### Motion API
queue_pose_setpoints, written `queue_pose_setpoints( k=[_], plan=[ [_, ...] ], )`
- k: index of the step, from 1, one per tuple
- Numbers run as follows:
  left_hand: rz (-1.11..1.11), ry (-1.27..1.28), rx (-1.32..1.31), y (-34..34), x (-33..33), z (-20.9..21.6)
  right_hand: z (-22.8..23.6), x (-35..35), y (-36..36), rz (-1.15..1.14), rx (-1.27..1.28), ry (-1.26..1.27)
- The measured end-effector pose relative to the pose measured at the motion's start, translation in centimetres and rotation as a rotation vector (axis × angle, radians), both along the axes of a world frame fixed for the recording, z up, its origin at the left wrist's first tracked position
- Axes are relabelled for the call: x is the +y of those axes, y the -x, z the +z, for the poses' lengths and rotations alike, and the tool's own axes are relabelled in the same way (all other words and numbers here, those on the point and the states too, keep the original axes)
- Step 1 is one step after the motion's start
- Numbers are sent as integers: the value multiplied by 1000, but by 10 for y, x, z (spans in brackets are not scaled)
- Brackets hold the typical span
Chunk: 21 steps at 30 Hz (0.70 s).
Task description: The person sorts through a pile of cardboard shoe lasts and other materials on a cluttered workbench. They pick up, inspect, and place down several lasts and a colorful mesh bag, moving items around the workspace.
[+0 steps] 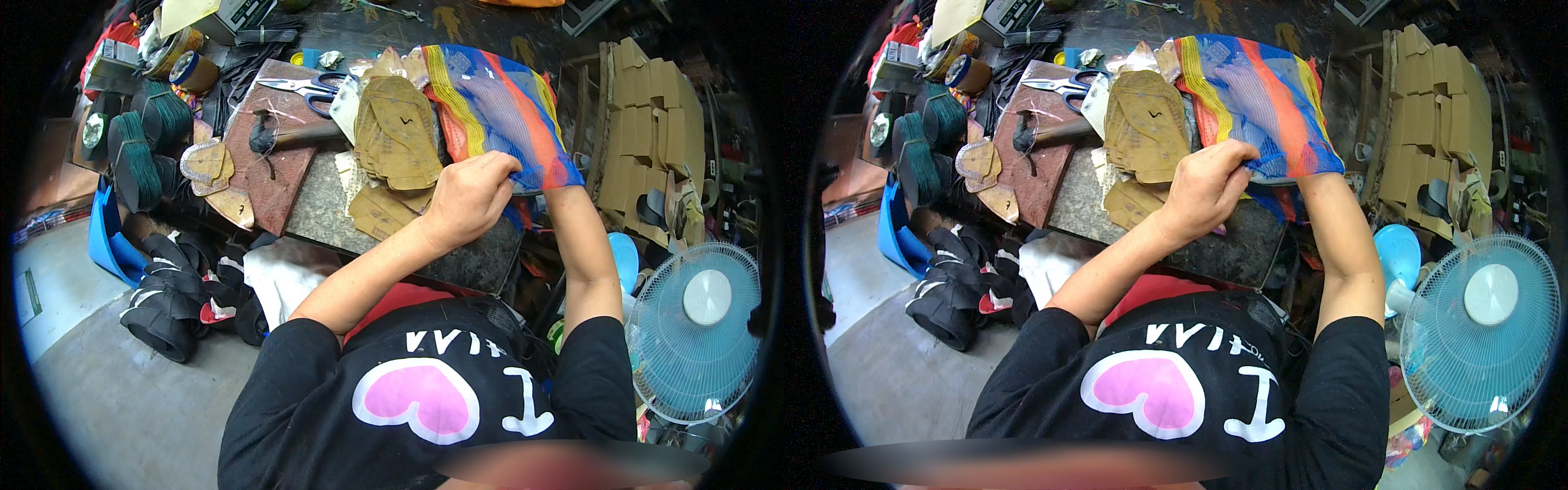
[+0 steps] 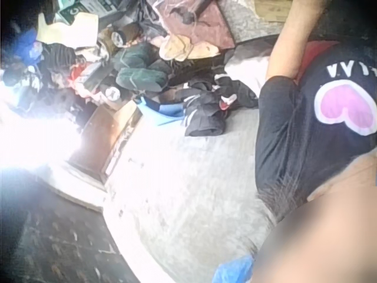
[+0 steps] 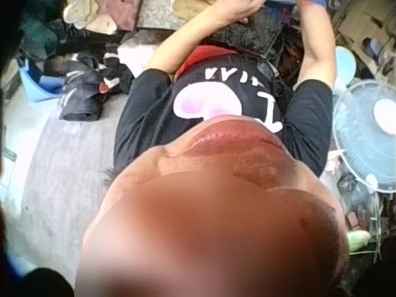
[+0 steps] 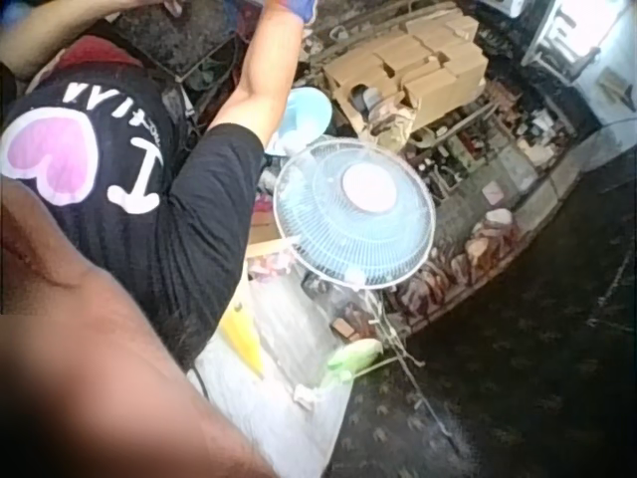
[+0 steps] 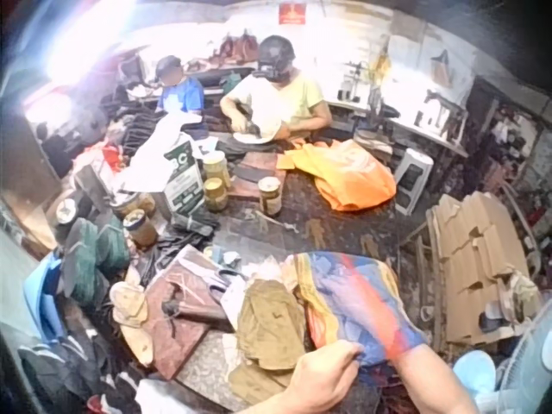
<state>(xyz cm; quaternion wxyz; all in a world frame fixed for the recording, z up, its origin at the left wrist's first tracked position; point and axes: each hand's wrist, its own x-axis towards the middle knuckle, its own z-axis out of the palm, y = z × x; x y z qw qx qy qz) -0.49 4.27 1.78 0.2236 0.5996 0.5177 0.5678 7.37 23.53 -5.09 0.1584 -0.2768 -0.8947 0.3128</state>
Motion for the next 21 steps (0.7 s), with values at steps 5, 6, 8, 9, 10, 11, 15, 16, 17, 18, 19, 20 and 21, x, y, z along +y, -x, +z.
queue_pose_setpoints(
  k=[5, 6, 8, 9, 10, 11, 15, 16, 17, 18, 19, 20, 21],
  plan=[
    [17, -41, -5, 0, 0, -2, -9, -3, -3, -68, -30, 50],
    [22, -41, 1, 0, -1, -2, -8, -3, -3, -45, -57, -32],
    [20, -28, 7, 1, -2, -2, -7, -5, -3, 9, -138, -226],
    [14, -13, 5, 1, -4, -2, -7, -6, -4, -31, -27, -38],
    [8, 2, 3, 1, -5, -1, -8, -8, -3, -87, 75, 155],
    [8, 2, 4, 1, -5, -1, -8, -8, -2, -98, 125, 266],
    [14, -8, 12, 0, -6, -2, -8, -4, -1, -39, 160, 397],
    [17, -14, 15, 0, -6, -3, -7, -4, -3, -25, 151, 364],
    [16, -13, 11, 0, -6, -3, -5, -5, -4, -10, 142, 331],
    [15, -11, 9, -1, -7, -3, -3, -7, -4, 5, 134, 298],
    [17, -8, 11, -1, -7, -4, 1, -10, -4, 20, 127, 265],
    [13, -15, 6, -1, -8, -4, 5, -12, -4, -3, 64, 244],
    [9, -20, 6, -1, -8, -4, 9, -14, -5, 19, -26, 128]
  ],
)
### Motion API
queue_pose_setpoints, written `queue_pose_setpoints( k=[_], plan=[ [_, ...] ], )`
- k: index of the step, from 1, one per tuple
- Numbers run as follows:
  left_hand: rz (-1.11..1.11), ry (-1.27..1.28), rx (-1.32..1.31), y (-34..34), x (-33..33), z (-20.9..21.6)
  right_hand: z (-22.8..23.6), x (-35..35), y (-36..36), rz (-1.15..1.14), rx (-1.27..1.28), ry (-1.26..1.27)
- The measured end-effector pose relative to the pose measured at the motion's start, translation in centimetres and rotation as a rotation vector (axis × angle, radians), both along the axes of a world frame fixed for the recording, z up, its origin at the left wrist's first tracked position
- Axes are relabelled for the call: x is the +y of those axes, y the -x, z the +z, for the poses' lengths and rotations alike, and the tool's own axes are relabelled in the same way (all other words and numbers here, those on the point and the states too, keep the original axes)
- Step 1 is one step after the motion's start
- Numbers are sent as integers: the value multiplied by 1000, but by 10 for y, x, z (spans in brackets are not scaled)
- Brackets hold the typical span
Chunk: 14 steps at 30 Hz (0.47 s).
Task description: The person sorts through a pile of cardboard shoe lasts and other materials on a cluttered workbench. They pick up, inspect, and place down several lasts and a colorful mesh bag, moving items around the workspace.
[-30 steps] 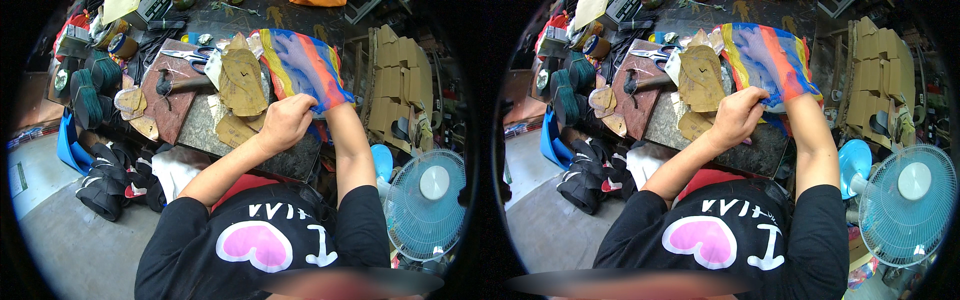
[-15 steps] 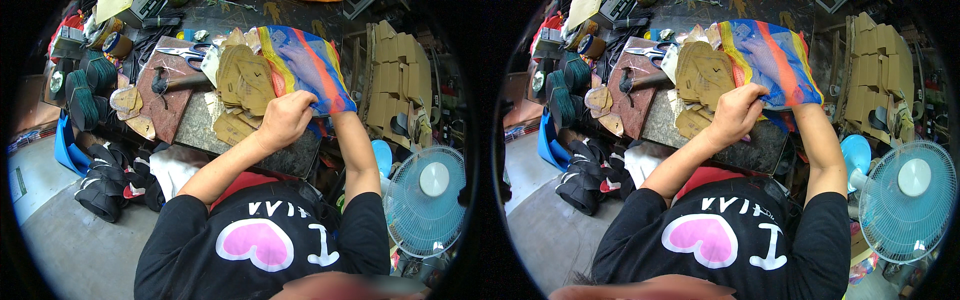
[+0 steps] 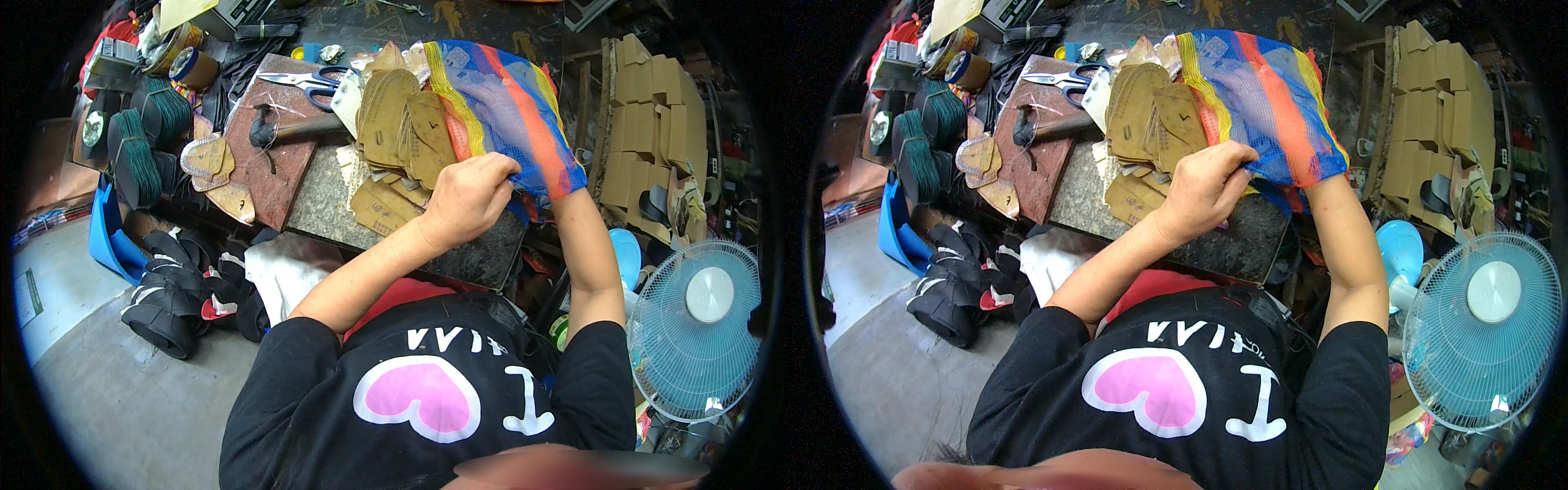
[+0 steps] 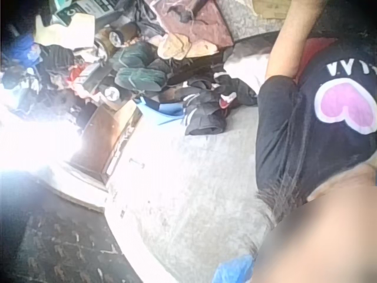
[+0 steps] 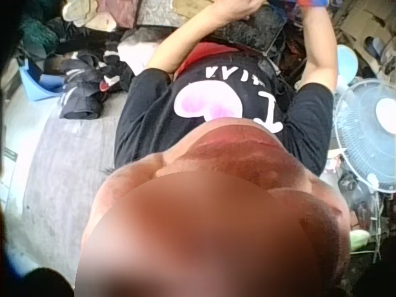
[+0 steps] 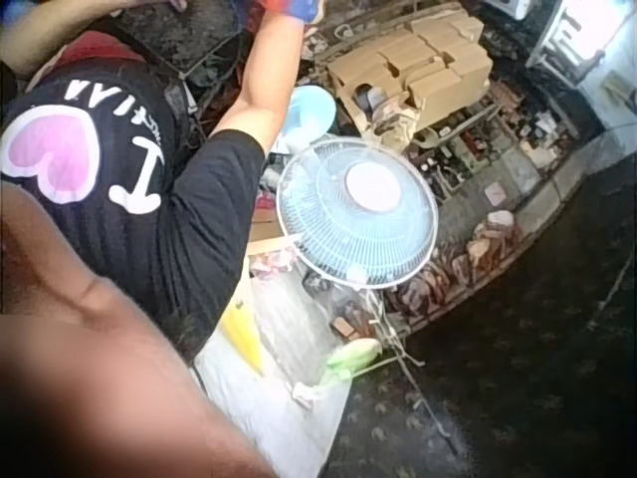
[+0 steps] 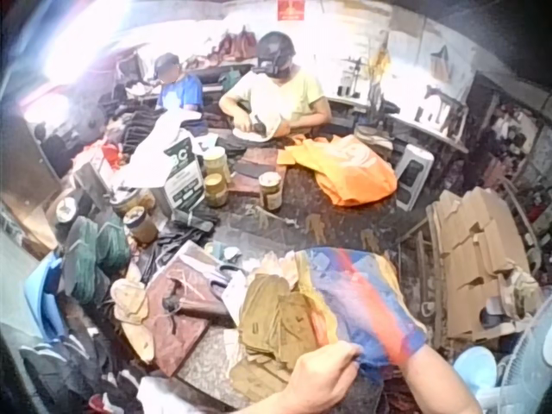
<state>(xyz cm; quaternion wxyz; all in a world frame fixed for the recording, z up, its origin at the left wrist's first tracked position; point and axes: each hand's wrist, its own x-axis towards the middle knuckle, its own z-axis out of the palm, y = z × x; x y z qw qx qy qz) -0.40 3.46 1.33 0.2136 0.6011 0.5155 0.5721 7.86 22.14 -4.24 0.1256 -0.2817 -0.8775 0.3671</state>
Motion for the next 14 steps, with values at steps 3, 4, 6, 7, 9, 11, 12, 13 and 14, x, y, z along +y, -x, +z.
queue_pose_setpoints(
  k=[3, 4, 6, 7, 9, 11, 12, 13, 14],
  plan=[
    [-5, 4, -1, -1, -1, 0, 6, 3, -2, -26, -224, -329],
    [-3, 11, 3, -2, -1, 1, 2, 5, 5, -40, -159, -443],
    [-4, 8, 2, -2, -2, 2, -3, 10, 9, -59, -101, -577],
    [-1, 8, 8, -2, -2, 3, -5, 11, 12, -65, -109, -599],
    [1, -8, 10, -2, -3, 4, -6, 17, 17, -55, -230, -569],
    [-4, -37, 16, -2, -4, 5, -5, 29, 20, -4, -396, -482],
    [-9, -60, 18, -2, -4, 5, -8, 32, 23, -78, -384, -485],
    [-15, -81, 20, -3, -5, 5, -13, 37, 26, -130, -315, -504],
    [-14, -80, 19, -3, -7, 5, -17, 42, 27, -199, -284, -496]
  ],
)
